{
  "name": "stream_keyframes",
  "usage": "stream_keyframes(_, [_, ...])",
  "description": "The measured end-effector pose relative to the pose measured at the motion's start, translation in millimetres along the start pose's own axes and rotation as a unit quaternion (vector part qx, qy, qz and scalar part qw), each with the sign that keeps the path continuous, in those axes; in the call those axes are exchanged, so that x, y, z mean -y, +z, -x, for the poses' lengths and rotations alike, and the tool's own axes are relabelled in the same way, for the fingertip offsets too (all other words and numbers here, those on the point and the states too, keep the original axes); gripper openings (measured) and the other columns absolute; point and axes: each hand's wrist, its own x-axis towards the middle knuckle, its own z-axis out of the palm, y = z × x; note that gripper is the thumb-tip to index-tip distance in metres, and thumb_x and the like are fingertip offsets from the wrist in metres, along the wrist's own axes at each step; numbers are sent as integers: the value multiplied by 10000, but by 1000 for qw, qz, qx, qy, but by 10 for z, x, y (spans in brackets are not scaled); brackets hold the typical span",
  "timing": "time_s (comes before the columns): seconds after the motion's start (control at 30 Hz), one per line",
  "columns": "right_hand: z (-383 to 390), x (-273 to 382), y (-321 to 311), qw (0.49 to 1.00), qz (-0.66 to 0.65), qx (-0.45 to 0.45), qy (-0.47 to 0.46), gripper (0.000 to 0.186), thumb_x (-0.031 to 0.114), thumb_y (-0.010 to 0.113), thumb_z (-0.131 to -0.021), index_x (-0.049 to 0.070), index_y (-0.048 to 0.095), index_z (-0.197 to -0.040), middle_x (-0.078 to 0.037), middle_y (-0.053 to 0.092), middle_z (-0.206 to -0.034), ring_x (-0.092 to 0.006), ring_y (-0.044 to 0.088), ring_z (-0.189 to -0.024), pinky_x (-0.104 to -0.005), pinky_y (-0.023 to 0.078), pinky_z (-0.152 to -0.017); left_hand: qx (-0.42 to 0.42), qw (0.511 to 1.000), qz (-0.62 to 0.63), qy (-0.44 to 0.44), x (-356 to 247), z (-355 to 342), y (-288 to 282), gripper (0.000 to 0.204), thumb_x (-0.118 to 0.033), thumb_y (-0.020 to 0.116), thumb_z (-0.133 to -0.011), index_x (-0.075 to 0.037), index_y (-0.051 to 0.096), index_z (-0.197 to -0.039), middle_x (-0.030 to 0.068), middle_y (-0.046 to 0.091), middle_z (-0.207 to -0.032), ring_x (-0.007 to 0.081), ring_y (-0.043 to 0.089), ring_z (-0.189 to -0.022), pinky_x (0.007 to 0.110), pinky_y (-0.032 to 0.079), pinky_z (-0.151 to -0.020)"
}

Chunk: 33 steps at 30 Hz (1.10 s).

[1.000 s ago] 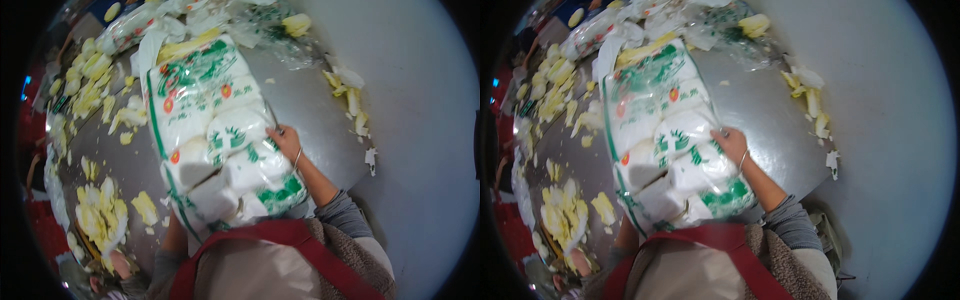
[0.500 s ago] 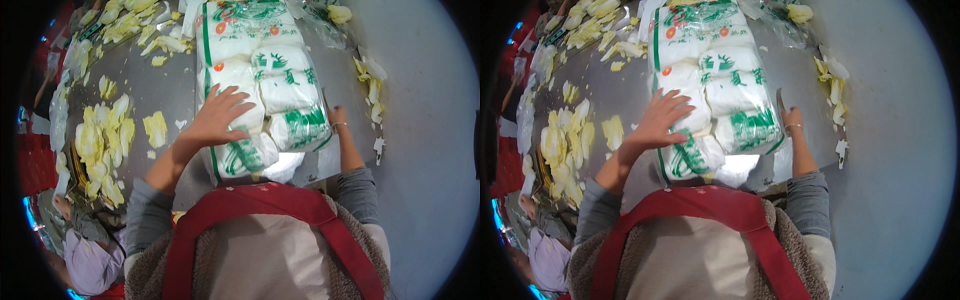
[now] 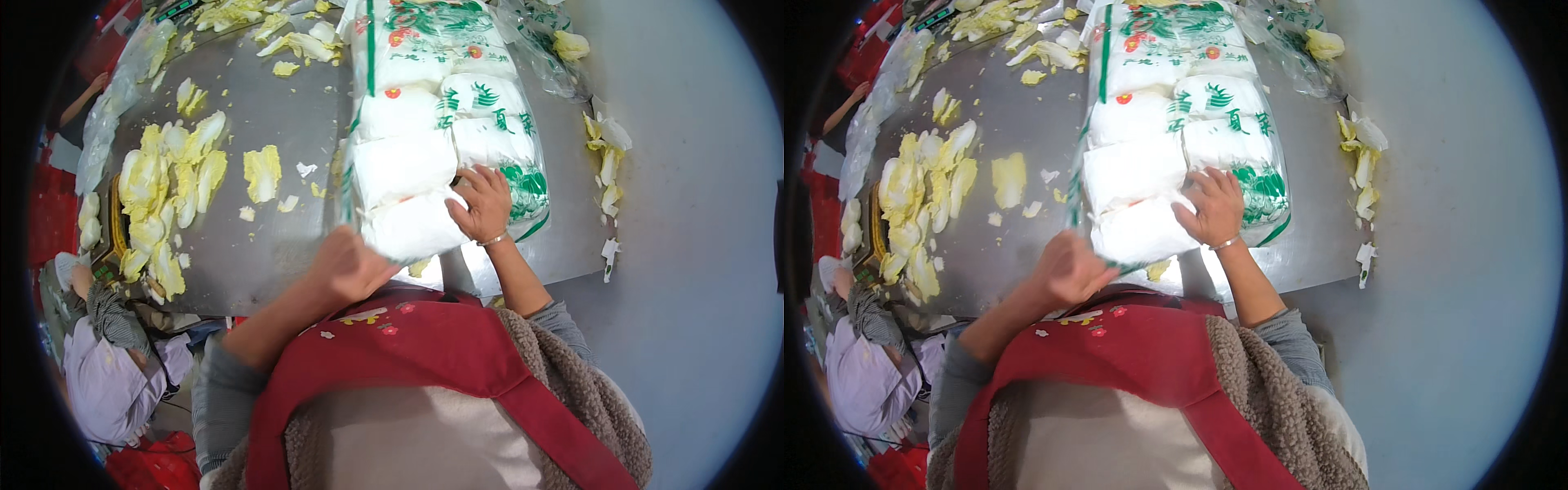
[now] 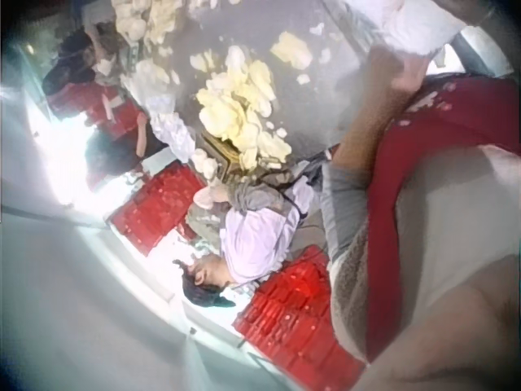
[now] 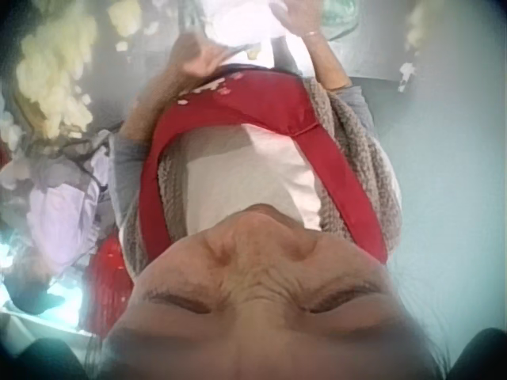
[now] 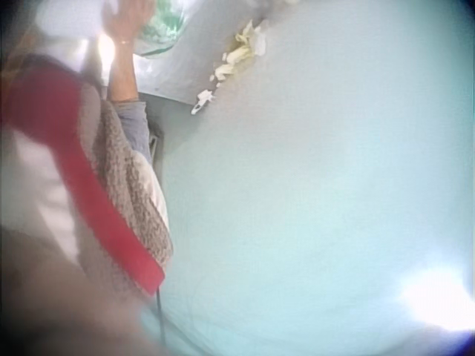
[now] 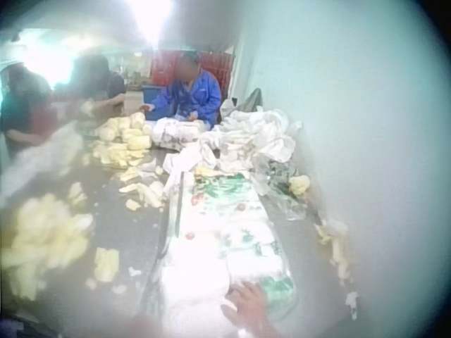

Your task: The person wraps individual napa cabbage heads in white paper packaging at a metal worktable. They pick up each cabbage, fold the paper around it, and place the wrapped unit on a growing stack. A coworker trims cabbages nearby.

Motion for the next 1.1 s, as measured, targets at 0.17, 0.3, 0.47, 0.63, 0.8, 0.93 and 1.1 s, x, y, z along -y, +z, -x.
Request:
stream_keyframes(0.17, [101,-88,-113,998,-5,50,-29,331,478,597,-681,193,694,-818,-27,600,-1078,-293,504,-1074,-469,319,-953,55,988,-100,-105,847,1261,834,145,-141,621,-609,-131,519,-507,54,501,-528,245,509,-595,366,409,-633])
stream_keyframes(0.3, [72,-73,-78,997,-6,69,-46,332,476,594,-699,185,684,-831,-57,580,-1090,-305,491,-1086,-469,283,-968,128,944,10,-303,1248,1007,1308,104,-188,589,-717,-85,577,-706,117,582,-783,308,533,-814,398,428,-742])
stream_keyframes(0.47, [156,-7,-96,991,-6,124,-38,405,474,573,-751,98,659,-874,-144,500,-1201,-348,412,-1170,-508,237,-983,-116,732,490,-458,484,934,1525,318,-236,533,-859,-54,490,-1116,148,554,-1084,270,528,-1019,398,412,-881])
stream_keyframes(0.63, [689,317,6,973,-197,124,-4,639,408,610,-756,-12,454,-1213,-248,390,-1297,-385,303,-1262,-489,205,-1036,-227,442,713,-495,-131,607,1208,581,-187,529,-866,7,256,-1340,138,429,-1266,235,464,-1137,367,353,-982])
stream_keyframes(0.8, [574,657,-253,827,-544,81,116,830,439,629,-734,-27,277,-1323,-194,365,-1321,-293,337,-1247,-396,249,-1047,-214,693,541,-426,-459,577,540,626,-82,529,-821,8,227,-1362,154,412,-1276,225,433,-1163,344,344,-989])
stream_keyframes(0.93, [-44,933,-662,815,-571,46,92,832,492,672,-684,-10,370,-1275,-159,451,-1256,-262,408,-1189,-377,273,-1025,-290,816,444,-232,-473,341,-263,643,-165,526,-849,-21,213,-1392,148,365,-1356,249,352,-1264,343,299,-1045])
stream_keyframes(1.1, [-157,1209,-474,857,-501,0,-121,654,361,728,-656,27,496,-1169,-142,514,-1171,-266,472,-1117,-368,360,-956,-369,492,763,-198,-242,778,-114,894,-727,250,-815,-72,183,-1420,139,266,-1444,312,249,-1333,483,235,-1069])
